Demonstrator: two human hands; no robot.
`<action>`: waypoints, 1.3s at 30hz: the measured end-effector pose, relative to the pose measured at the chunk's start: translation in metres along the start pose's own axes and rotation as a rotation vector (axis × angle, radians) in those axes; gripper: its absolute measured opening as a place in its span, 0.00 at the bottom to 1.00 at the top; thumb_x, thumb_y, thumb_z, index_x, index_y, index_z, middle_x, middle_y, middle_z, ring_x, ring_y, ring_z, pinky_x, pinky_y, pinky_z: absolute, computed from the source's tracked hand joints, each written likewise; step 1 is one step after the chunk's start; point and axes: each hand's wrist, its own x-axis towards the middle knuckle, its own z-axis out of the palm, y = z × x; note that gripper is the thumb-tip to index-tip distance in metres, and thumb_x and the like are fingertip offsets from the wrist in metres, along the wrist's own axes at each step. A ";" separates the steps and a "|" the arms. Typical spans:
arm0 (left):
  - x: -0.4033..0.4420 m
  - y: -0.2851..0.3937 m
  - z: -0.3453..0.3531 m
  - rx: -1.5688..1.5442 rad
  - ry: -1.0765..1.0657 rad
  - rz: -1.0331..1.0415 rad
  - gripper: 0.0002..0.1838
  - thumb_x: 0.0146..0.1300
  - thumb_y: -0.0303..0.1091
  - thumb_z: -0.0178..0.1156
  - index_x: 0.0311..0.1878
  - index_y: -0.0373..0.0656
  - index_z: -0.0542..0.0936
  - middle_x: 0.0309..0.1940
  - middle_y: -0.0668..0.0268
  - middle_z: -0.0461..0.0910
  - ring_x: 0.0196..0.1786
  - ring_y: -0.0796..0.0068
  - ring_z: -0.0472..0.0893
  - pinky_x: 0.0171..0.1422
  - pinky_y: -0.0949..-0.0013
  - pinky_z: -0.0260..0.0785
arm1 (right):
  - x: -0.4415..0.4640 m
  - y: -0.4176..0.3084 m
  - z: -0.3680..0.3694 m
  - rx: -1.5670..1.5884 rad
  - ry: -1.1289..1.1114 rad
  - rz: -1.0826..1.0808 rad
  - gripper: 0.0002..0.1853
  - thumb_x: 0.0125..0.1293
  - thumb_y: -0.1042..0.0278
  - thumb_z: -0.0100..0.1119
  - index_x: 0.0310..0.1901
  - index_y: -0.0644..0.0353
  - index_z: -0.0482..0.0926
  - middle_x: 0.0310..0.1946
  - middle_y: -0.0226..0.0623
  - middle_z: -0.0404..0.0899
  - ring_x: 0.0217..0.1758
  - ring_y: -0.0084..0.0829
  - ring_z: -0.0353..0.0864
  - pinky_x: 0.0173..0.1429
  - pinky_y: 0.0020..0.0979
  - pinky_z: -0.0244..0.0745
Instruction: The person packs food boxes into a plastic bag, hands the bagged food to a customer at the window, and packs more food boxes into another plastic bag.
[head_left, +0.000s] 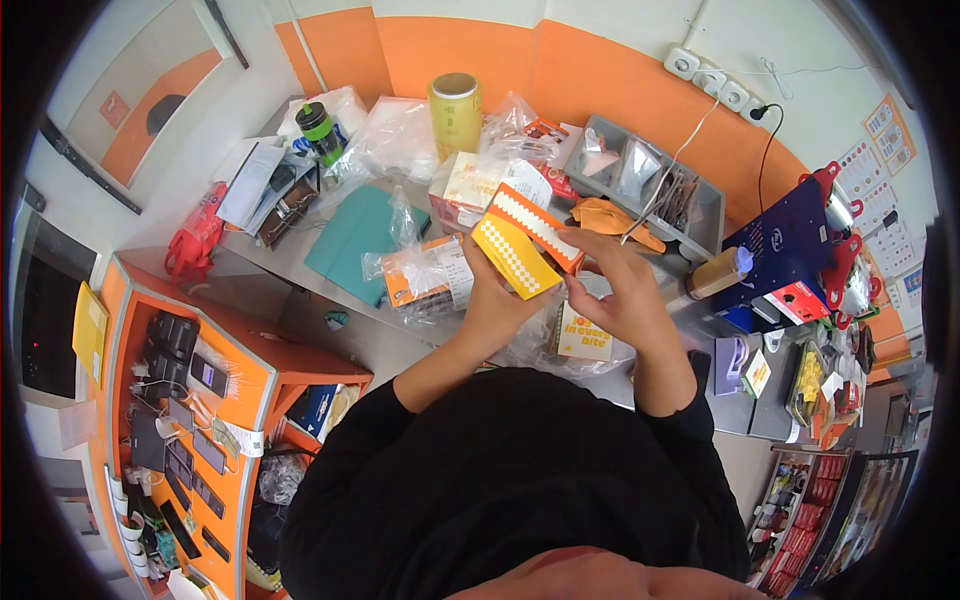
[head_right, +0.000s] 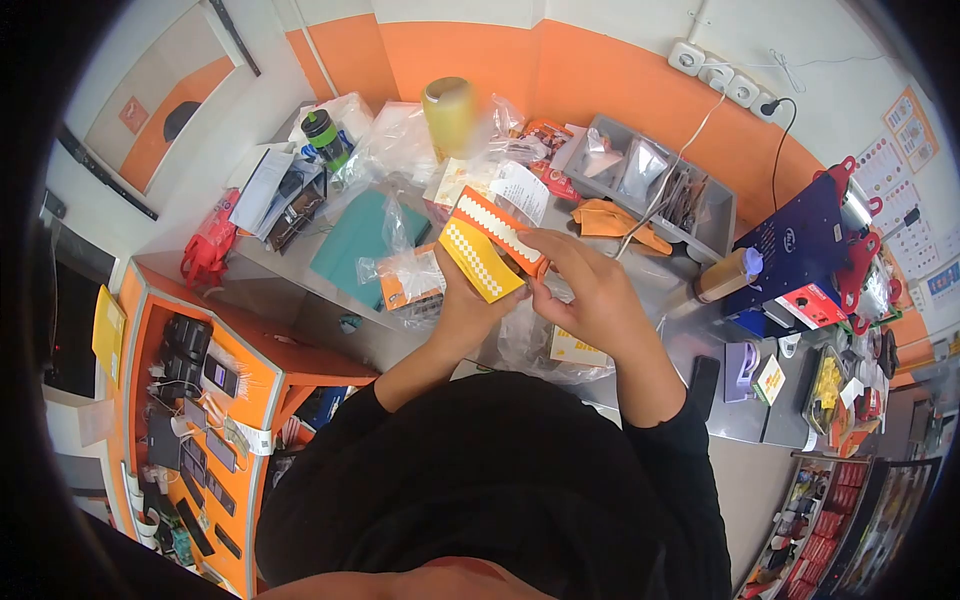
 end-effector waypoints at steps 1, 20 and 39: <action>0.000 0.001 0.000 0.051 0.022 0.033 0.51 0.53 0.21 0.71 0.67 0.43 0.40 0.60 0.56 0.65 0.63 0.65 0.73 0.65 0.62 0.71 | -0.002 -0.001 0.001 -0.043 0.017 -0.014 0.26 0.51 0.78 0.66 0.55 0.59 0.76 0.49 0.44 0.82 0.45 0.42 0.85 0.44 0.34 0.82; -0.004 0.007 0.001 0.108 -0.001 -0.006 0.52 0.57 0.21 0.66 0.67 0.45 0.33 0.59 0.56 0.65 0.64 0.66 0.71 0.67 0.65 0.65 | -0.003 -0.010 0.022 -0.200 0.180 -0.075 0.25 0.46 0.76 0.66 0.50 0.62 0.77 0.48 0.43 0.81 0.39 0.39 0.86 0.38 0.31 0.83; -0.015 -0.043 0.050 0.235 0.043 0.161 0.49 0.56 0.22 0.68 0.67 0.41 0.39 0.60 0.58 0.66 0.59 0.69 0.74 0.62 0.63 0.70 | -0.034 -0.038 -0.007 -0.077 0.352 0.208 0.12 0.56 0.69 0.68 0.40 0.58 0.78 0.46 0.38 0.78 0.45 0.40 0.81 0.45 0.34 0.79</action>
